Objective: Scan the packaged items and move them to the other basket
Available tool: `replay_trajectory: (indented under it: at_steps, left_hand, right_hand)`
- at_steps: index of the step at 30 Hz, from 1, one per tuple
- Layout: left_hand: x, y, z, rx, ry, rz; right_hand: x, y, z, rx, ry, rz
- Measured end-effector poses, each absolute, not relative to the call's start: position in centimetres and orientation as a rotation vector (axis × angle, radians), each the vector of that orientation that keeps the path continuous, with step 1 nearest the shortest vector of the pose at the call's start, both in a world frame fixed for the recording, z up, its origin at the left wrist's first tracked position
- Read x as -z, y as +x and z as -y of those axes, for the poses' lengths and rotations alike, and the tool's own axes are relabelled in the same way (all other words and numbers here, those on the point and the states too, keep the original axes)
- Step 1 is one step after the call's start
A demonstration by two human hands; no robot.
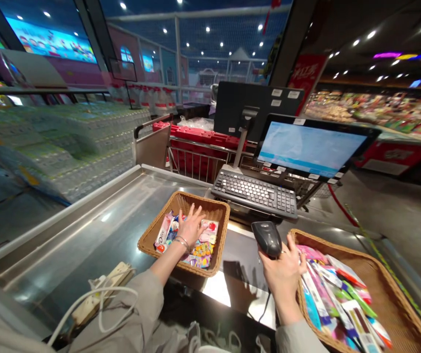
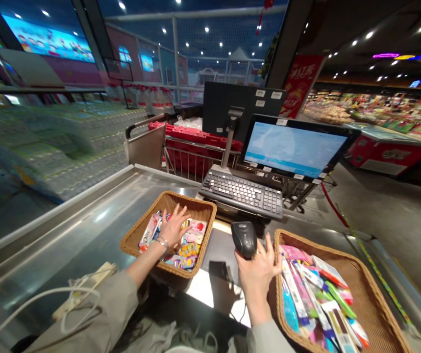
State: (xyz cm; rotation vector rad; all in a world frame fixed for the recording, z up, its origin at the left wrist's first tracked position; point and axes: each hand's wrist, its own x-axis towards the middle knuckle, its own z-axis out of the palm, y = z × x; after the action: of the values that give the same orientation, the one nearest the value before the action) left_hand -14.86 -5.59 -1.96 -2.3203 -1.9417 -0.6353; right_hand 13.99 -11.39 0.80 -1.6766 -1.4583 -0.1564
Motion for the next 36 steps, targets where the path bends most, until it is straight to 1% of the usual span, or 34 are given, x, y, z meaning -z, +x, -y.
replay_trajectory:
  at_steps: [5,12,22,29,36]
  left_hand:
    - [2.5,-17.6,5.0,0.563,-2.282,2.004]
    - [3.1,-19.6,4.2,0.224,-2.291,2.108]
    - [7.3,-19.0,3.4,-0.185,-2.205,2.21]
    - [10.2,-19.1,2.5,-0.278,-2.278,2.152]
    - [10.2,-18.1,2.4,-0.312,-2.319,2.122]
  right_hand:
    - [-0.3,13.7,11.0,0.201,-1.656,1.498]
    - [0.5,13.4,10.7,0.201,-1.649,1.534]
    - [0.7,13.3,10.6,0.238,-1.658,1.521]
    - [1.1,13.6,10.5,0.281,-1.635,1.5]
    - [0.6,14.1,11.2,0.241,-1.685,1.456]
